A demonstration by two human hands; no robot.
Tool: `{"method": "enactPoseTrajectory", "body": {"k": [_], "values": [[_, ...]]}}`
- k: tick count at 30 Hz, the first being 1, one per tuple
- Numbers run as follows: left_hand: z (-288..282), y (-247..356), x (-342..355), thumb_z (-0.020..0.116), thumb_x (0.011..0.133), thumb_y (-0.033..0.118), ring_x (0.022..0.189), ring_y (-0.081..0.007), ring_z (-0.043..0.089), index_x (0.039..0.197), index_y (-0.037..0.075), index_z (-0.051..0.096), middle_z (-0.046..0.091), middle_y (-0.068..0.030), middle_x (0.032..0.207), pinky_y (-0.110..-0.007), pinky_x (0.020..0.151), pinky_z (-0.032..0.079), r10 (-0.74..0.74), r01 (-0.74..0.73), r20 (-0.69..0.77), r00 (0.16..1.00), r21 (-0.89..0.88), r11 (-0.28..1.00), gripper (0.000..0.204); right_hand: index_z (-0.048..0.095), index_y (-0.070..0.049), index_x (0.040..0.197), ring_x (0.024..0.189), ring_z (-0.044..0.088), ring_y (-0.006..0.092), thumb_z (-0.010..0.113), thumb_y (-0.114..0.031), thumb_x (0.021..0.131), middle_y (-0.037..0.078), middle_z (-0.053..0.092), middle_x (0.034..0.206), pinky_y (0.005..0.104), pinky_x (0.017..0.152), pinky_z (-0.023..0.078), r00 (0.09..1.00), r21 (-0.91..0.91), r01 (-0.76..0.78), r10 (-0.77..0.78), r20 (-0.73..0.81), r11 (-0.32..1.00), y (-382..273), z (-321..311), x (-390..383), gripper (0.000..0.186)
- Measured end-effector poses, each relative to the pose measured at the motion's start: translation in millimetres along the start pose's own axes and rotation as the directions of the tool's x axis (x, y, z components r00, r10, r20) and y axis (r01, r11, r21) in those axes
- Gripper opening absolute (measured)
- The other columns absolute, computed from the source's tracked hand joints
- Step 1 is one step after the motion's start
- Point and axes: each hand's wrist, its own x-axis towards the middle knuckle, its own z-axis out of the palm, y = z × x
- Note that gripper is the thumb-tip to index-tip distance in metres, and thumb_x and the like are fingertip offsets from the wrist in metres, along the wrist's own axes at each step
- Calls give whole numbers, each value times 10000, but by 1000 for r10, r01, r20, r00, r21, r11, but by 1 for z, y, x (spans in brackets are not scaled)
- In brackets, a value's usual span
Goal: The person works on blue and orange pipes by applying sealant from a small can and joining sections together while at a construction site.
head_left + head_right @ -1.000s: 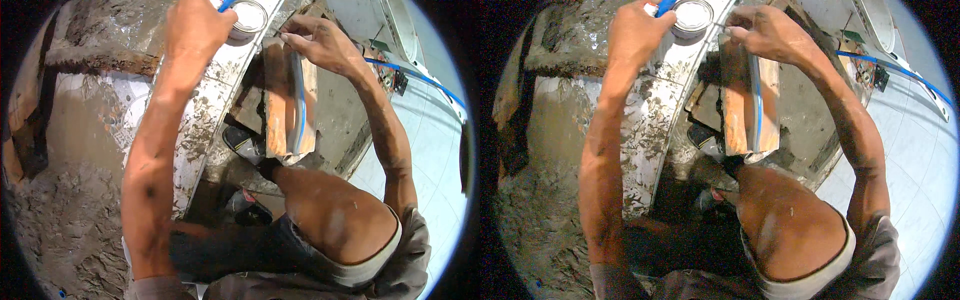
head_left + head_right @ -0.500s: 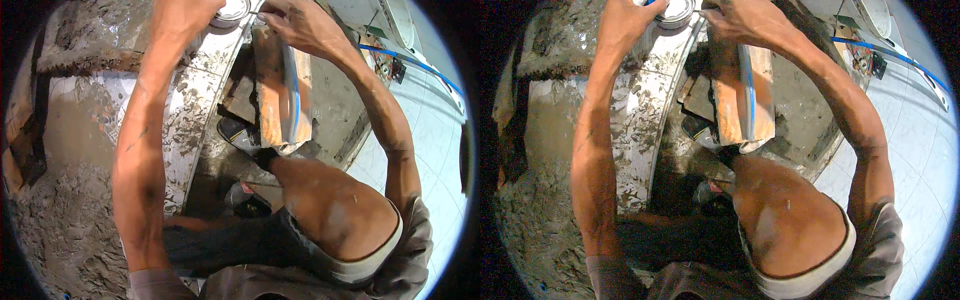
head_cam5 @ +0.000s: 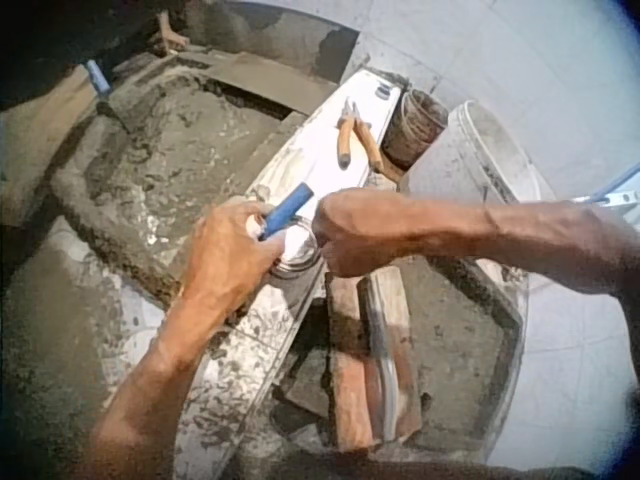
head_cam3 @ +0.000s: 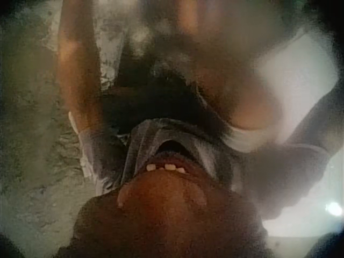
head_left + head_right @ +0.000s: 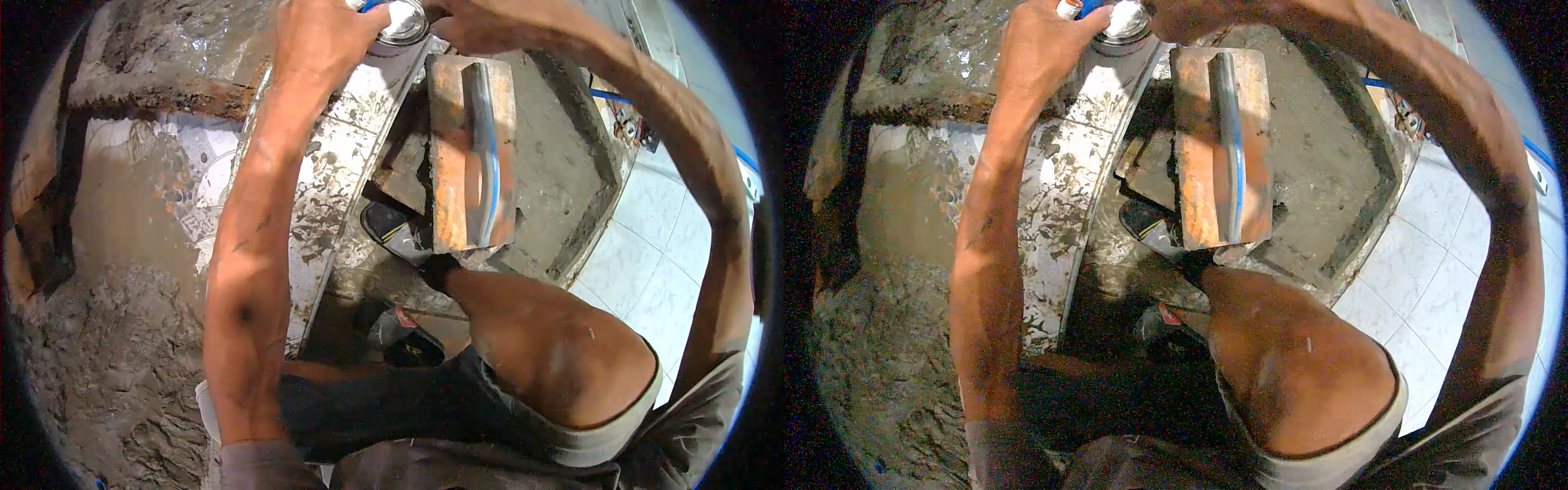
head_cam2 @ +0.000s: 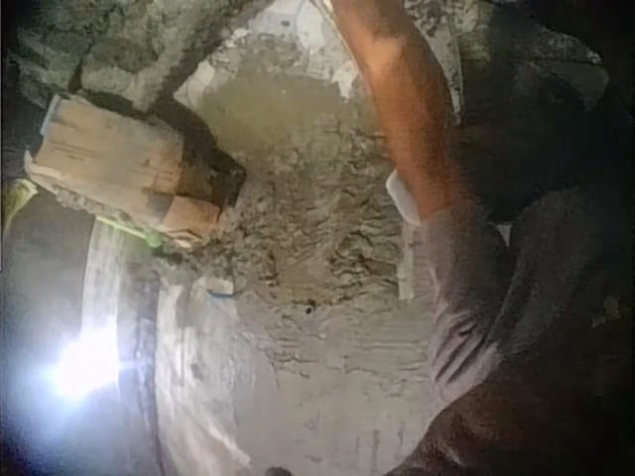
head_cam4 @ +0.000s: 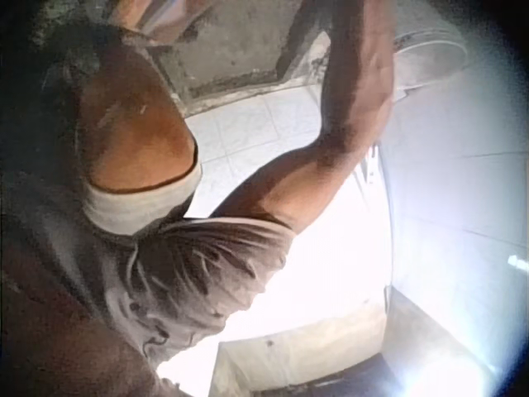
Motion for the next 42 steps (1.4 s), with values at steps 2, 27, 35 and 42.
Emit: {"method": "enactPoseTrajectory", "body": {"k": [2,27,35,42], "values": [[0,-3,-1,703,727,156,878,-350,665,942,39,729,688,-185,927,-402,781,519,4,-4,-9,1000,8,1000,246,629,9,1023,766,667,197,537,-211,931,120,660,790,345,719,524,974,85,-62,79,-214,994,11,41,-6,256],[-5,-1,-3,819,706,241,932,-345,628,1107,39,675,633,-172,1004,-414,819,497,272,-312,230,934,159,937,471,667,-5,941,666,624,114,508,-198,979,44,685,786,280,652,519,878,901,182,347,-329,393,-17,106,-17,252],[-14,5,0,805,716,266,821,-362,641,957,40,692,655,-176,882,-427,734,506,263,-329,289,920,210,921,349,664,-9,916,668,610,139,519,-206,955,67,670,761,320,681,504,872,839,101,358,-333,535,-16,102,-20,248],[-18,3,1,775,744,277,749,-365,646,872,51,672,673,-183,812,-421,669,504,303,-343,267,915,120,931,280,665,-29,945,729,647,281,525,-259,925,156,661,782,399,733,501,846,785,67,382,-372,616,-18,98,-21,269]]}}
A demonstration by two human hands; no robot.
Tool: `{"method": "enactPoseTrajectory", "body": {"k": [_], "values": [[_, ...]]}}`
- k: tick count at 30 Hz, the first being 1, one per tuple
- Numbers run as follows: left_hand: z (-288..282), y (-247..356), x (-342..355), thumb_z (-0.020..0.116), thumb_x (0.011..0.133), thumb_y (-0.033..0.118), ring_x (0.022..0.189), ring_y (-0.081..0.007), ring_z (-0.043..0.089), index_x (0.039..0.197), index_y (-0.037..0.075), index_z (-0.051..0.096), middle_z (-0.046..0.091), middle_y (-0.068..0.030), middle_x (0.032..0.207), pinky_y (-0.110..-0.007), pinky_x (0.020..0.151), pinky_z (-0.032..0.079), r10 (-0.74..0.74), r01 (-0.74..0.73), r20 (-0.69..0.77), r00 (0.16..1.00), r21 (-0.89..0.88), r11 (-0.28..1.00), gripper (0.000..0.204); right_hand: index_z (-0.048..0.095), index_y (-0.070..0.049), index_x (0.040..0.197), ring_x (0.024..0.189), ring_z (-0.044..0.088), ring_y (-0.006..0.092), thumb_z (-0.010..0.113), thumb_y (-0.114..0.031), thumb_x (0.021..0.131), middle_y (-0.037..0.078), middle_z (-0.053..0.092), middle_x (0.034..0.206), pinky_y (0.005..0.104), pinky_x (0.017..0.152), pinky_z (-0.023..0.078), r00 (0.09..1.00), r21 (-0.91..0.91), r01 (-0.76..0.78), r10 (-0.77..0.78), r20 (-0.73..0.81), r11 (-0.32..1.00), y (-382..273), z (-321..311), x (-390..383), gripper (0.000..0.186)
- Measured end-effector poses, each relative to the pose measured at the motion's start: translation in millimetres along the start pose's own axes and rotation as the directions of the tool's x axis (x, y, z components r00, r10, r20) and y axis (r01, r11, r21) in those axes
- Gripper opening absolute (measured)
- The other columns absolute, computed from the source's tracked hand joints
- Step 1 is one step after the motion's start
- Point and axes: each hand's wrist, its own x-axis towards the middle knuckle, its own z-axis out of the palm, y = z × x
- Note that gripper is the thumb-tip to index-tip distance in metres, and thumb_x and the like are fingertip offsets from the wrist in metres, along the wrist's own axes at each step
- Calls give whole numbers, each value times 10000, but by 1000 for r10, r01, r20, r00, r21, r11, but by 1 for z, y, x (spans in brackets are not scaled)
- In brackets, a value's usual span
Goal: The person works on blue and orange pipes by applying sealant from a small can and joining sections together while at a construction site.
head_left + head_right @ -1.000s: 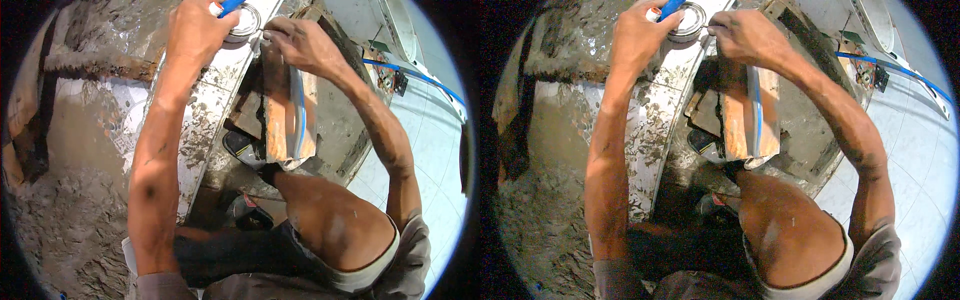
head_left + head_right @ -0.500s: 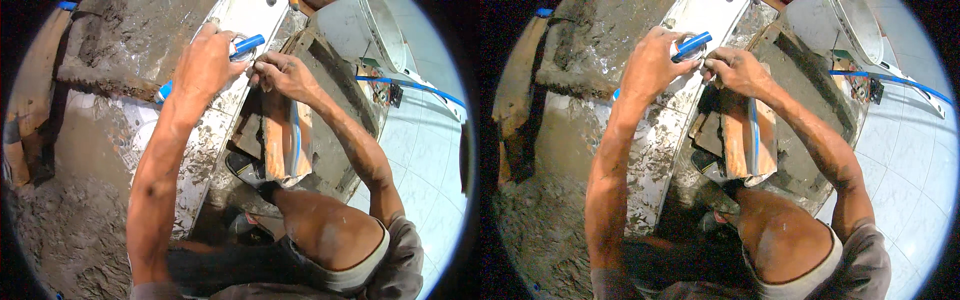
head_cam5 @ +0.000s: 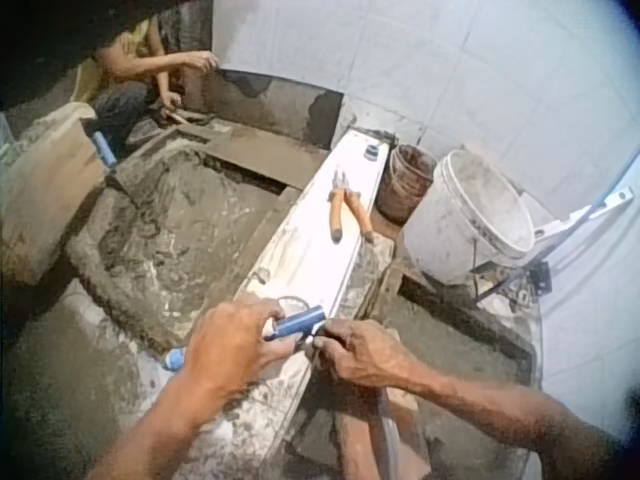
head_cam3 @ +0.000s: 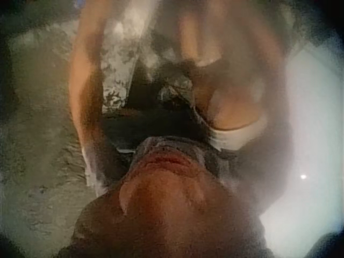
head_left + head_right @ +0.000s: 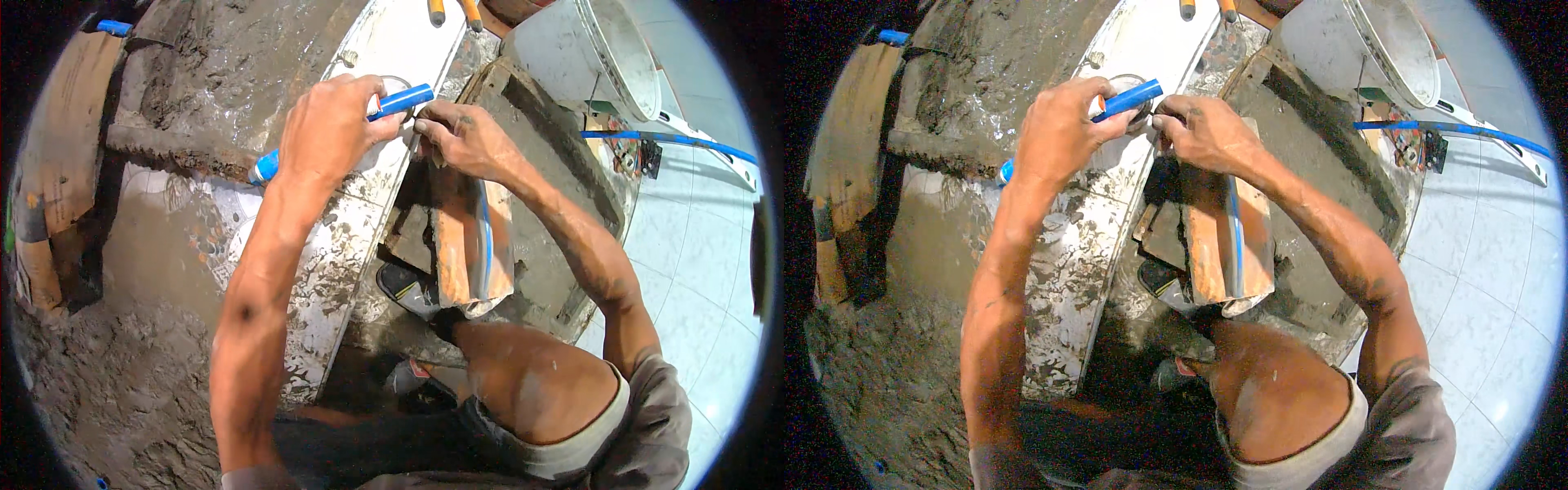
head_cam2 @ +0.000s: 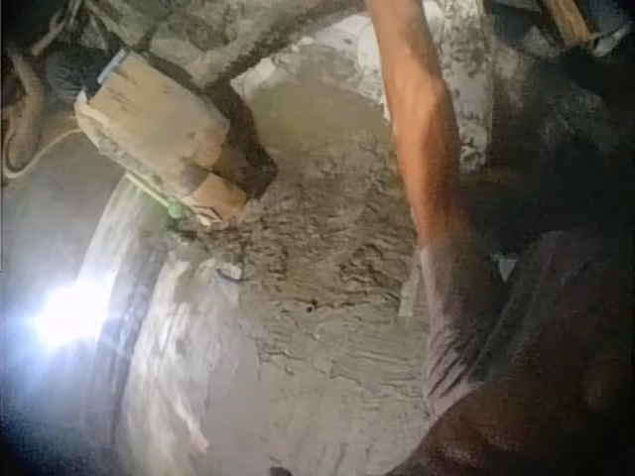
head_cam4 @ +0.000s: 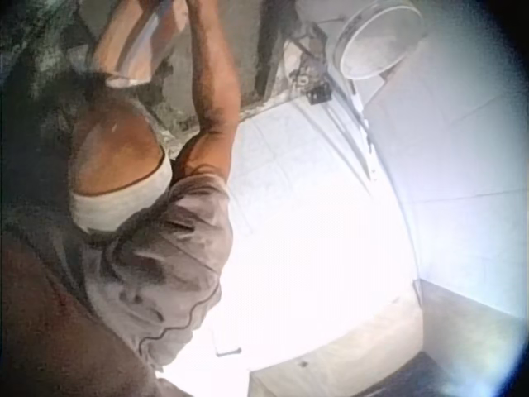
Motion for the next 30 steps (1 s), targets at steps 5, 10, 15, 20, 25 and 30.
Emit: {"method": "enactPoseTrajectory", "body": {"k": [5,10,15,20,25,30], "values": [[-17,2,13,768,782,316,571,-247,620,882,54,676,619,-125,629,-369,553,481,-40,44,73,997,-56,997,296,663,-40,965,751,652,319,530,-255,917,173,664,803,417,739,503,999,-45,22,-23,-28,999,6,2,2,258],[-25,1,30,745,820,357,446,-91,532,868,53,690,569,-29,535,-288,423,411,-132,150,172,976,-95,984,313,663,-29,984,760,654,308,527,-257,917,170,673,801,413,745,505,1000,8,-7,7,-3,1000,6,2,2,274],[-21,-10,38,776,806,307,497,-47,451,920,44,706,528,48,595,-236,451,354,-149,153,34,988,-211,965,295,662,-20,935,758,647,295,519,-247,918,155,676,806,400,750,503,999,31,-37,37,14,999,7,-1,-1,269],[-31,-23,60,767,811,321,562,-22,462,913,46,704,543,47,624,-227,485,352,-254,269,92,963,-256,928,300,659,-29,945,763,651,276,520,-251,930,142,679,814,392,744,503,999,63,-10,8,32,998,9,-7,-5,263],[-40,7,93,737,772,199,539,-146,550,891,-27,685,600,-54,627,-295,512,438,-392,435,195,899,-296,850,261,655,-28,946,734,642,209,510,-255,948,110,687,804,365,718,503,998,149,-70,70,3,986,10,-16,-14,269],[-14,-32,138,748,747,187,479,-120,495,749,-5,678,589,-47,597,-283,444,368,-388,503,371,844,-296,812,205,653,-11,940,716,625,173,521,-252,949,93,673,793,341,707,499,997,246,-74,78,-7,966,5,-13,-8,275]]}}
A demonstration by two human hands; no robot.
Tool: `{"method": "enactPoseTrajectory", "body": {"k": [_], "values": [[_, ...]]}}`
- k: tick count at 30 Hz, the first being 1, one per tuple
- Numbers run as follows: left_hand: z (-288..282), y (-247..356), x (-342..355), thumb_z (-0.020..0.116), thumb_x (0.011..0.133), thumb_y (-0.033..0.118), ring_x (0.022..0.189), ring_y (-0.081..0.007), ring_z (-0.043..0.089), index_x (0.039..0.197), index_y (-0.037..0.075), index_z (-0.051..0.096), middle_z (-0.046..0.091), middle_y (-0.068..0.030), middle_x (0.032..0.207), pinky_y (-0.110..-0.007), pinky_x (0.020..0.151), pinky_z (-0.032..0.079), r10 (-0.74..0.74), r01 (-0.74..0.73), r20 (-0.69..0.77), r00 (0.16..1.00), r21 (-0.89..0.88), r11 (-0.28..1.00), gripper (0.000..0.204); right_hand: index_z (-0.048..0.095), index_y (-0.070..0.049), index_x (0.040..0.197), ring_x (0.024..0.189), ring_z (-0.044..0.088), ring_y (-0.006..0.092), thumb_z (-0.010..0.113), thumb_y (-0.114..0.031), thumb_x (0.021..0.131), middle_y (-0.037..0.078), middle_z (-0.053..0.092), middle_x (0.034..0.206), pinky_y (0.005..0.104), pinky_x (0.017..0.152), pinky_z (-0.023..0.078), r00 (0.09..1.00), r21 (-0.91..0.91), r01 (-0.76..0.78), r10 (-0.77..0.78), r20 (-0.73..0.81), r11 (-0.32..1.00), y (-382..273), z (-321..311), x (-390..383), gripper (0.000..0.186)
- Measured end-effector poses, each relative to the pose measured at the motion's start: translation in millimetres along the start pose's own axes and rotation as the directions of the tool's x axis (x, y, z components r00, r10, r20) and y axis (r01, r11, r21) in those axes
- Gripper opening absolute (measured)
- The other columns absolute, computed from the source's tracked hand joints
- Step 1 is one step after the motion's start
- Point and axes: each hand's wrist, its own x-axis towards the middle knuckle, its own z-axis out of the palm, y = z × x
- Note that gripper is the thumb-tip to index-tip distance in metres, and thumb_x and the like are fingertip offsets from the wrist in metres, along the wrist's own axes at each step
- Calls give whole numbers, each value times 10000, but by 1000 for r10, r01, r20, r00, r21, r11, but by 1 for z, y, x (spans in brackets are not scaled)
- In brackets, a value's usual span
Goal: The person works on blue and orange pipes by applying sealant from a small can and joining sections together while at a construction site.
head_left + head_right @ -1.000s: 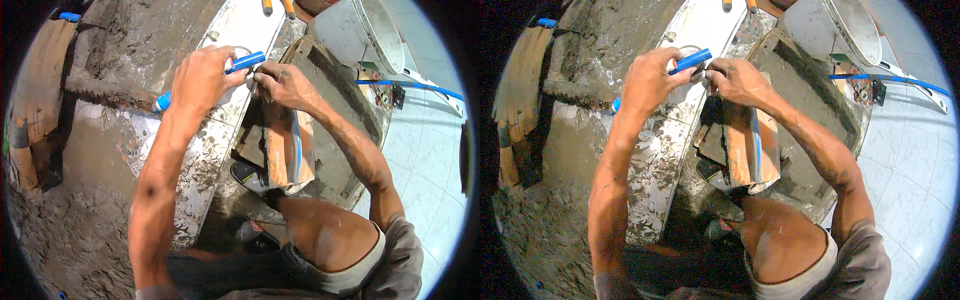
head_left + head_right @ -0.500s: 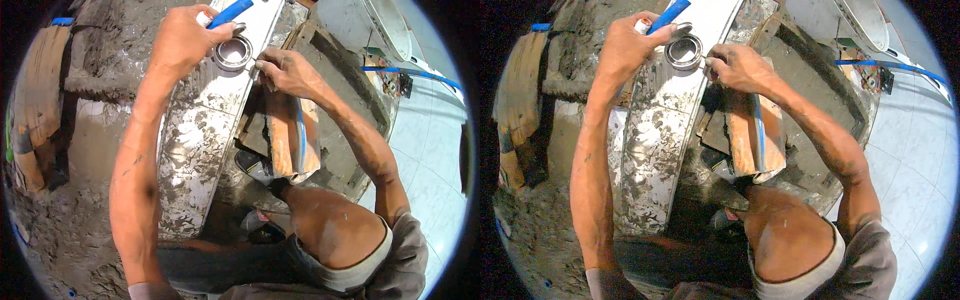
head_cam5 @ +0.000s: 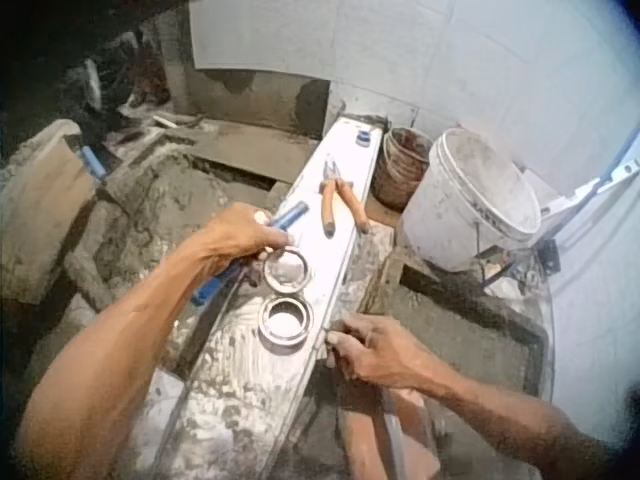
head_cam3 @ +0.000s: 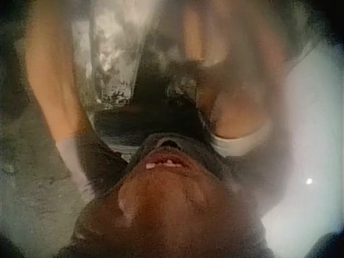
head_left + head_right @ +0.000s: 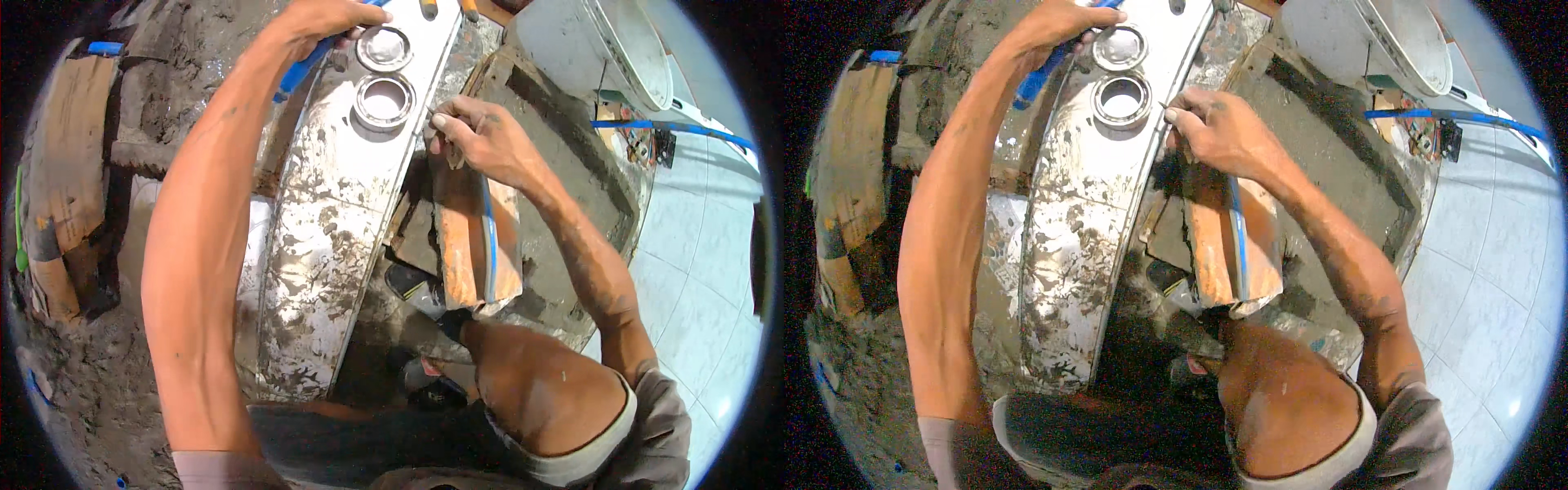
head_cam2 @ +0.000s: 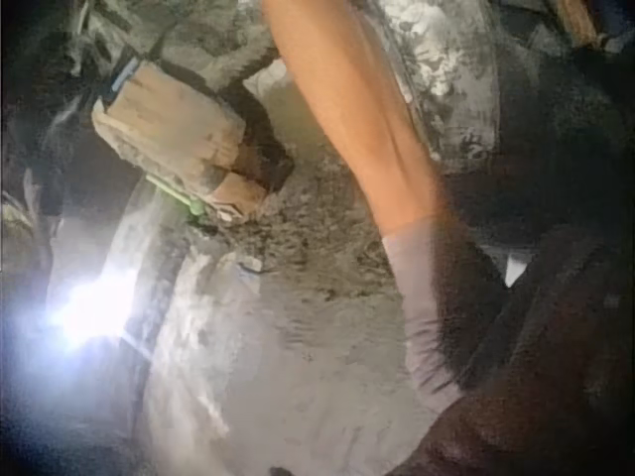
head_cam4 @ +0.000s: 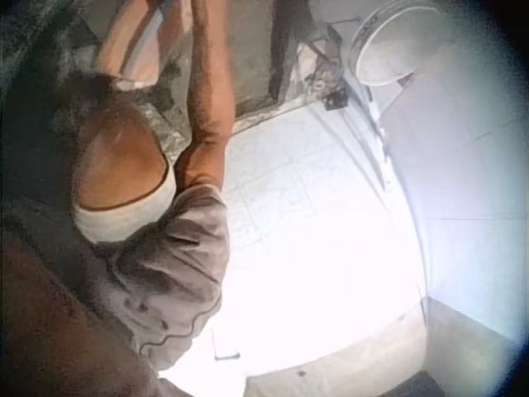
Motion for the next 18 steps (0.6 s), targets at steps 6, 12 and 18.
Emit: {"method": "enactPoseTrajectory", "body": {"k": [6,12,18], "values": [[17,-1,44,809,693,228,460,-143,512,688,-16,682,594,-66,568,-292,432,383,31,-35,61,998,65,997,275,660,-14,912,734,609,156,530,-247,948,79,651,789,327,711,489,999,35,9,-7,-54,999,10,0,5,269],[3,-8,34,822,691,271,444,-155,519,680,-7,699,610,-78,564,-301,424,384,70,-64,-35,997,139,988,304,683,-30,884,730,604,151,540,-258,939,80,667,797,321,710,486,991,-56,62,-68,-113,997,4,-8,10,275],[-2,-37,9,700,843,290,557,-26,497,913,40,692,709,-30,815,-200,444,392,-97,81,138,986,119,990,260,710,13,913,673,597,111,568,-261,912,54,713,812,290,676,488,971,95,-11,34,-238,995,7,-31,30,308]]}}
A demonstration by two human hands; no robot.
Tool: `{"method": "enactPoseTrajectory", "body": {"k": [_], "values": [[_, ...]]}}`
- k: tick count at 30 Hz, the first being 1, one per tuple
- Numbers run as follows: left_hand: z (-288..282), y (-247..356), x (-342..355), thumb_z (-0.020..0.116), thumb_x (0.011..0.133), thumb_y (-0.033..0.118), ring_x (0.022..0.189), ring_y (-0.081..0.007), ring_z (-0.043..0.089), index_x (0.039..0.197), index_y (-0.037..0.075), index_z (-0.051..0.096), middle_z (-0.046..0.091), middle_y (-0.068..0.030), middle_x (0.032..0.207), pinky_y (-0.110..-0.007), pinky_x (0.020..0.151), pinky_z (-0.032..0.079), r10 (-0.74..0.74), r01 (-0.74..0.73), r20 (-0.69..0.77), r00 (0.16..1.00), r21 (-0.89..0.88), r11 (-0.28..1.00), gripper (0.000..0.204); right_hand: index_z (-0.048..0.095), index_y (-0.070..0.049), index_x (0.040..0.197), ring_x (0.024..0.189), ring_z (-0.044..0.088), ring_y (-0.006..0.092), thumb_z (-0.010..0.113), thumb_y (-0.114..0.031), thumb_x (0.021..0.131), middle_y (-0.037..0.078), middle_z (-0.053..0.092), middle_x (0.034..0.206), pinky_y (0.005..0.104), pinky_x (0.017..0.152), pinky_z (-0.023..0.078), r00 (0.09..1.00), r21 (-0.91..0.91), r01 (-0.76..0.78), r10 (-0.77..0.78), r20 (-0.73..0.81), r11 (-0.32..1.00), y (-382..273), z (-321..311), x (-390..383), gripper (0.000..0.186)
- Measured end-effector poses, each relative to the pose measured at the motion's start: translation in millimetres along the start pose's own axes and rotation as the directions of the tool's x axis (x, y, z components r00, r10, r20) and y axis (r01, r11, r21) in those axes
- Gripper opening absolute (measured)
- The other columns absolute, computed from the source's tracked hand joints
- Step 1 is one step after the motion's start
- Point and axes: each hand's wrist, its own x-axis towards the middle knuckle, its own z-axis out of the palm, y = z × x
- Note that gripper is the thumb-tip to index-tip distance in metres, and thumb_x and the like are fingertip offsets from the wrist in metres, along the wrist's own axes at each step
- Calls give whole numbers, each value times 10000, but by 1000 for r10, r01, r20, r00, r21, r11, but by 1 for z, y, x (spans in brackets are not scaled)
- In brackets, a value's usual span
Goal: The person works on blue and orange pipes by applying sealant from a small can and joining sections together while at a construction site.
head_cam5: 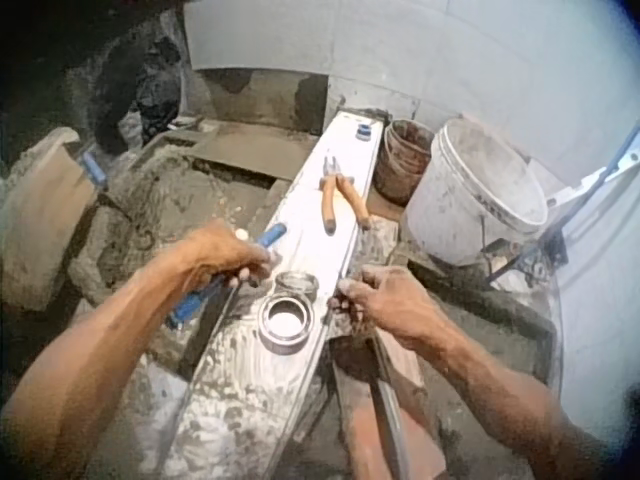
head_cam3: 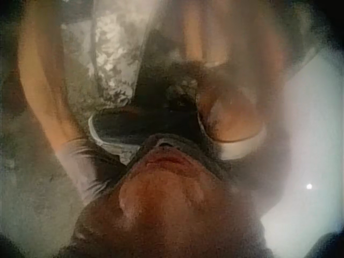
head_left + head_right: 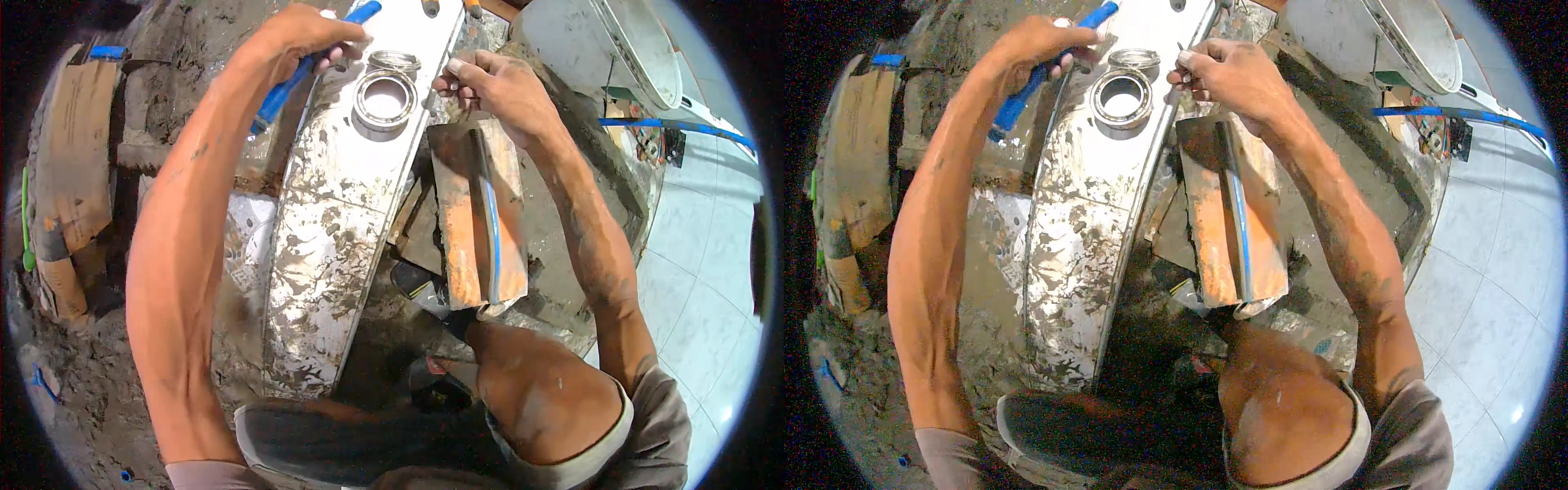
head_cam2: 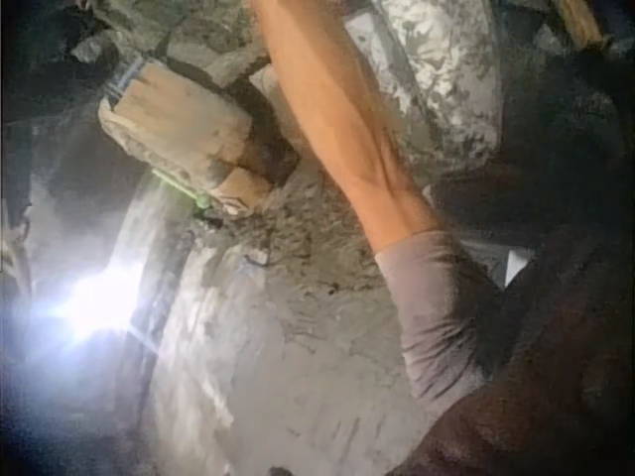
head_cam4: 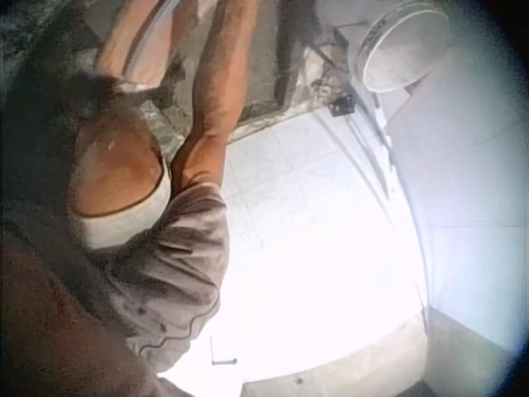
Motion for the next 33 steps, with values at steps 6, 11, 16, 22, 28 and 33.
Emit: {"method": "enactPoseTrajectory", "body": {"k": [6,11,16,22,28,33], "values": [[15,-6,-6,728,821,215,528,2,488,907,25,678,683,-24,795,-142,407,390,-48,47,-4,999,-112,993,215,685,-20,853,671,523,60,609,-275,935,-2,617,735,240,608,424,996,-177,70,-58,70,982,-15,24,-10,278],[19,-9,12,767,795,192,545,11,487,899,39,675,669,9,798,-121,405,378,-30,36,25,999,-273,961,207,682,-6,869,664,527,87,651,-290,909,17,598,694,271,619,435,989,-272,143,-124,85,952,-6,24,-8,289],[15,-16,28,762,807,210,573,5,499,904,39,672,658,11,788,-127,422,382,-56,87,103,993,-333,939,217,704,-12,961,706,666,264,619,-299,873,193,671,764,379,718,521,977,-333,214,-210,50,918,-5,30,-8,311],[18,26,28,599,911,64,417,-50,464,814,-10,613,548,-21,561,-196,316,355,-232,274,148,961,-579,768,123,711,-31,984,779,687,314,626,-302,859,212,685,833,391,765,528,987,-338,158,-147,56,928,-8,25,-11,311],[13,23,36,632,887,74,409,-71,461,823,-36,616,522,-19,539,-217,341,374,-215,160,16,977,-721,675,128,713,-33,989,807,694,319,627,-300,857,211,689,850,389,777,529,989,-330,146,-135,55,933,-14,29,-13,310],[23,9,26,737,802,144,461,-171,547,657,-58,642,615,-117,588,-333,422,419,-16,-32,-209,978,-224,974,266,712,-36,984,788,680,309,614,-293,870,198,687,848,386,757,524,985,-326,171,-162,56,930,-15,29,-13,299]]}}
